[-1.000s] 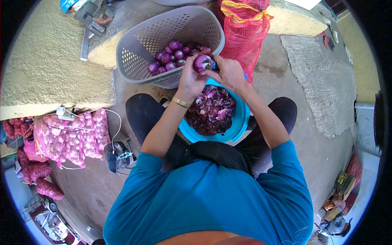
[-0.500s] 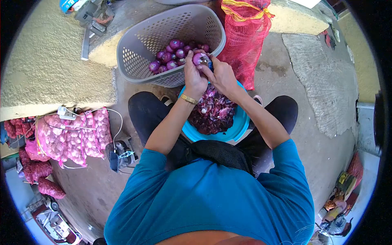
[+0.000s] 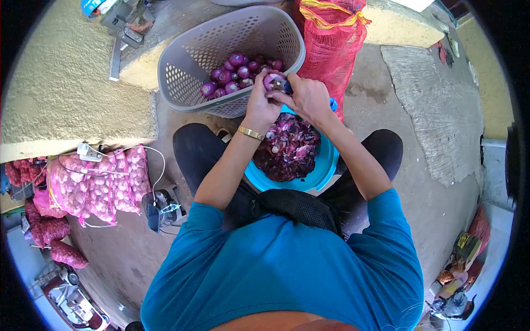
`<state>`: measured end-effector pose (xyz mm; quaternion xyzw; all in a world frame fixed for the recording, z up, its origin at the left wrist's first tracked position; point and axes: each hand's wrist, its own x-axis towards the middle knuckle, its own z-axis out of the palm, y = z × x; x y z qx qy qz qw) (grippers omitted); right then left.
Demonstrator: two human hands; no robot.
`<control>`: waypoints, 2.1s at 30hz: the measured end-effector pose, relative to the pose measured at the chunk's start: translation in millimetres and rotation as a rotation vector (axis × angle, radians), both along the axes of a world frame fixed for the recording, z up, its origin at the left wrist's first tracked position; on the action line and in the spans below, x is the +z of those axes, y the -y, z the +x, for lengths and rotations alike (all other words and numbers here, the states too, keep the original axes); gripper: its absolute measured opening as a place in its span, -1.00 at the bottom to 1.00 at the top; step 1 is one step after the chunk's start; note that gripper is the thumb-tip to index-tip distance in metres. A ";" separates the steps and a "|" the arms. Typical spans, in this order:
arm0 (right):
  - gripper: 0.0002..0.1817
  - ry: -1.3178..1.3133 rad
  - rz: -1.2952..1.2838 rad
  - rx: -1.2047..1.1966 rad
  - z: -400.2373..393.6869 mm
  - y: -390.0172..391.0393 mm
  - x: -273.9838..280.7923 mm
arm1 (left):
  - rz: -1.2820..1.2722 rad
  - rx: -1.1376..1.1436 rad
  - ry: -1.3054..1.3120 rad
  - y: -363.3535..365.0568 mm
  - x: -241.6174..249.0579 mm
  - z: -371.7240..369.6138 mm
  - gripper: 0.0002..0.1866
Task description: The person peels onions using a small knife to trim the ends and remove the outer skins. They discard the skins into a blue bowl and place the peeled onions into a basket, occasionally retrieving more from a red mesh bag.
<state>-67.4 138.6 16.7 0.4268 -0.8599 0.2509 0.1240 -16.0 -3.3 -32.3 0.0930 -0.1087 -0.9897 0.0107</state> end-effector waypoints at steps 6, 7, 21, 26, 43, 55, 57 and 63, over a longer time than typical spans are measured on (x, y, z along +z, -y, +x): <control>-0.33 0.049 0.028 -0.018 0.2 -4.4 10.2 | -0.115 0.003 0.191 5.3 8.3 -0.4 -0.75; -0.33 0.046 0.047 -0.008 -0.6 -6.2 12.8 | -0.115 -0.091 0.185 9.3 8.5 -0.7 -0.76; -0.33 0.034 0.041 0.258 -17.6 -17.9 17.2 | -0.219 -0.272 0.237 15.2 25.5 5.0 -0.77; -0.40 0.026 0.058 0.144 -9.8 -14.6 12.0 | -0.150 -0.262 0.158 18.8 9.6 -1.6 -0.73; -0.41 0.279 -0.187 -0.006 14.8 6.7 -16.0 | -0.391 0.282 0.211 -12.7 29.5 0.5 -0.70; -0.50 0.038 -0.022 0.201 -23.1 -14.6 14.7 | -0.211 -0.061 0.170 -3.9 44.6 7.7 -0.64; -0.44 -0.046 0.054 0.198 -20.3 -11.8 14.1 | -0.151 -0.086 0.126 1.6 30.9 1.0 -0.68; -0.38 -0.030 0.060 0.132 -12.0 -10.3 9.6 | -0.135 -0.122 0.217 12.1 11.9 -1.3 -0.79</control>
